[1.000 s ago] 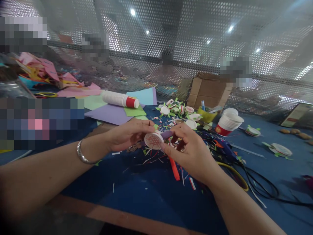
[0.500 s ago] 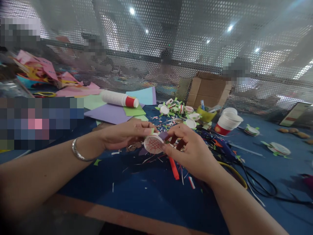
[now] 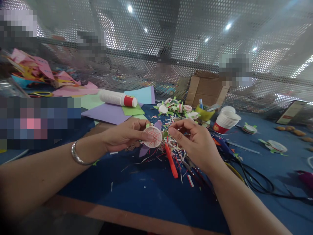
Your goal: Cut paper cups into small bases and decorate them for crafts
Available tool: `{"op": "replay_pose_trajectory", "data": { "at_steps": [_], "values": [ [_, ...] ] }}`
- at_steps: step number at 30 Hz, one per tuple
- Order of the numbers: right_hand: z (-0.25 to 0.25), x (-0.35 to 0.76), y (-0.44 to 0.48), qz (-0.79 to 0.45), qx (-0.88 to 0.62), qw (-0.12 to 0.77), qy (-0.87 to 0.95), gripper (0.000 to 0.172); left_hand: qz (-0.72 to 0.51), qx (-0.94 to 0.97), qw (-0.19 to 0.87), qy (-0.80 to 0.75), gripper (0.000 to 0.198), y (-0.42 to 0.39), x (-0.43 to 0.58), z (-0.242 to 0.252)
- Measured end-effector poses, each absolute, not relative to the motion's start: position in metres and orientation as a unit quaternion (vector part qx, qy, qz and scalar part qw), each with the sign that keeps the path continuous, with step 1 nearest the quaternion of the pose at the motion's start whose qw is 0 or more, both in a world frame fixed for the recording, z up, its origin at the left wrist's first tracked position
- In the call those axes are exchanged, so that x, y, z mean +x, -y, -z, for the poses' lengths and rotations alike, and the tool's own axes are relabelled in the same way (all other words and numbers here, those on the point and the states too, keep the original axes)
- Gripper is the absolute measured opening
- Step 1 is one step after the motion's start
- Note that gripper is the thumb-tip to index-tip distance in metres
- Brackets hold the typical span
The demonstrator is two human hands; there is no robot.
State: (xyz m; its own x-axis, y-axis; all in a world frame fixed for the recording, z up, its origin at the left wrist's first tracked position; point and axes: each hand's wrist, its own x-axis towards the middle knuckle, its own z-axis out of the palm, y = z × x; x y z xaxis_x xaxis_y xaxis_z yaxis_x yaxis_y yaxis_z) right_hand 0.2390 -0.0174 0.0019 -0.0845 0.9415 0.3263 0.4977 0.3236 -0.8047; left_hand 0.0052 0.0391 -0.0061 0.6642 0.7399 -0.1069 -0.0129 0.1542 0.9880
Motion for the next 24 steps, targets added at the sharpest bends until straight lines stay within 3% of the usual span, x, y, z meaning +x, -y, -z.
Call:
{"op": "replay_pose_trajectory", "data": {
  "at_steps": [4,12,24],
  "values": [
    [0.002,0.238,0.018,-0.280,-0.534,0.431,0.672,0.034,-0.329,0.517,0.714,-0.338,0.034,-0.036,0.011,0.004],
    [0.007,0.225,0.021,-0.352,-0.528,0.318,0.705,0.038,-0.447,0.443,0.712,-0.311,0.032,-0.036,0.019,0.007],
    [0.011,0.220,0.025,-0.373,-0.498,0.352,0.699,0.030,-0.442,0.440,0.736,-0.265,0.032,-0.032,0.022,0.008]
  ]
}}
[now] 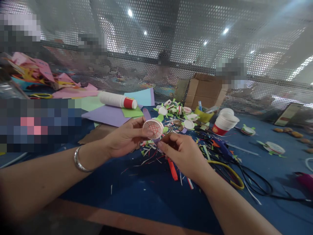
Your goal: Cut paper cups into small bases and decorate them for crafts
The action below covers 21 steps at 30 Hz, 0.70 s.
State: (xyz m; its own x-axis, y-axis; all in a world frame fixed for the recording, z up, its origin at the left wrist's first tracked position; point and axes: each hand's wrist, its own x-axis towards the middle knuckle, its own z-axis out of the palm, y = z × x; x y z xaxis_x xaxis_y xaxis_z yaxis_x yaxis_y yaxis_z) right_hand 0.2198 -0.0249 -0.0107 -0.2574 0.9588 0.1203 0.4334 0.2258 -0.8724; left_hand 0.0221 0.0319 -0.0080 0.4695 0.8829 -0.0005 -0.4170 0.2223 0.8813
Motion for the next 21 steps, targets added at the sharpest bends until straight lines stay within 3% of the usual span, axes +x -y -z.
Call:
{"op": "replay_pose_trajectory", "data": {
  "at_steps": [4,9,14,21],
  "values": [
    [0.009,0.219,0.026,-0.293,-0.504,0.362,0.728,0.027,-0.459,0.446,0.721,-0.267,0.034,-0.036,0.020,0.008],
    [0.002,0.219,0.033,-0.090,-0.492,0.460,0.734,0.010,-0.453,0.485,0.698,-0.268,0.035,-0.037,0.019,0.010],
    [0.000,0.221,0.038,-0.014,-0.447,0.448,0.774,0.024,-0.399,0.536,0.690,-0.279,0.040,-0.033,0.018,0.009],
    [-0.001,0.219,0.036,-0.026,-0.434,0.431,0.791,0.031,-0.363,0.550,0.684,-0.311,0.053,-0.030,0.015,0.001]
  ]
}}
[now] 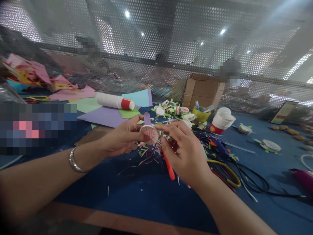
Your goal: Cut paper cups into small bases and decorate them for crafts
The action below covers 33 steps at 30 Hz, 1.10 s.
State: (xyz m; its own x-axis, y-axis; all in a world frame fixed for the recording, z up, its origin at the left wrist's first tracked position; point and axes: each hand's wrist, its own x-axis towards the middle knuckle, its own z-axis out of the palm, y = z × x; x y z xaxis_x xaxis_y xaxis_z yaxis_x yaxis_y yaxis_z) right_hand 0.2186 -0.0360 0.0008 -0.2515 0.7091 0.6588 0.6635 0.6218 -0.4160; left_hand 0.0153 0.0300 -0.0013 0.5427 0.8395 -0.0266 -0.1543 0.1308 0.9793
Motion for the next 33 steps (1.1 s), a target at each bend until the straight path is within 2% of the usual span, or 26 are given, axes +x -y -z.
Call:
{"op": "replay_pose_trajectory", "data": {
  "at_steps": [8,15,23,33],
  "values": [
    [0.0000,0.2187,0.0369,-0.053,-0.444,0.427,0.786,0.028,-0.344,0.572,0.675,-0.315,0.058,-0.0300,0.0128,0.0016],
    [0.0030,0.2216,0.0343,-0.099,-0.465,0.463,0.748,0.028,-0.389,0.513,0.712,-0.280,0.053,-0.0319,0.0148,0.0033],
    [-0.0004,0.2162,0.0399,-0.010,-0.459,0.438,0.773,0.021,-0.404,0.440,0.739,-0.312,0.040,-0.0299,0.0195,0.0006],
    [0.0023,0.2145,0.0391,0.023,-0.455,0.428,0.780,0.019,-0.421,0.397,0.760,-0.296,0.032,-0.0278,0.0216,-0.0039]
  ]
}}
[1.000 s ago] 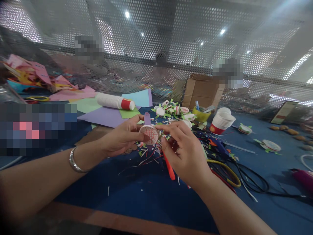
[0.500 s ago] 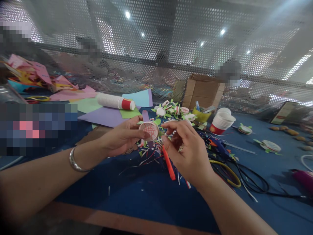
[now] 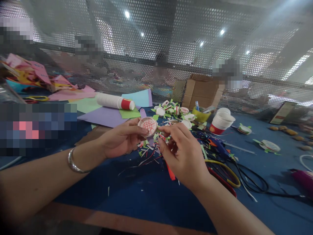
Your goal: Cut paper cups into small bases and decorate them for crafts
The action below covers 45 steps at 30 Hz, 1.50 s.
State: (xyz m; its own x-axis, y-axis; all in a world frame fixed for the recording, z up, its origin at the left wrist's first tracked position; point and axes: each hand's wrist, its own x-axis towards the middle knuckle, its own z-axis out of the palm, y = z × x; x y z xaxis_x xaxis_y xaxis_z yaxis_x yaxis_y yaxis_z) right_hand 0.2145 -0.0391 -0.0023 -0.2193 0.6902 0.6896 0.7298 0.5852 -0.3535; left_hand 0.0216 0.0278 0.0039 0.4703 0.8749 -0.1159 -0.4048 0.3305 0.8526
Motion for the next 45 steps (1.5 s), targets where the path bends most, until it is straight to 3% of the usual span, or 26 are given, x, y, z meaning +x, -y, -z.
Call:
{"op": "replay_pose_trajectory", "data": {
  "at_steps": [11,20,33,36,40,45],
  "values": [
    [0.002,0.213,0.040,0.045,-0.462,0.442,0.768,0.020,-0.423,0.422,0.744,-0.299,0.036,-0.029,0.022,0.006],
    [0.004,0.208,0.043,0.101,-0.484,0.404,0.770,0.038,-0.466,0.485,0.693,-0.259,0.036,-0.016,0.030,0.013],
    [0.006,0.207,0.042,0.098,-0.492,0.389,0.773,0.042,-0.462,0.484,0.691,-0.273,0.044,-0.015,0.029,0.011],
    [0.004,0.207,0.042,0.101,-0.487,0.405,0.767,0.040,-0.488,0.442,0.691,-0.298,0.033,-0.024,0.024,0.005],
    [0.004,0.211,0.037,0.058,-0.494,0.405,0.767,0.039,-0.555,0.408,0.643,-0.335,0.021,-0.038,0.015,0.001],
    [0.004,0.230,0.023,-0.068,-0.536,0.411,0.734,0.045,-0.606,0.423,0.561,-0.374,0.030,-0.039,0.013,0.009]
  ]
}}
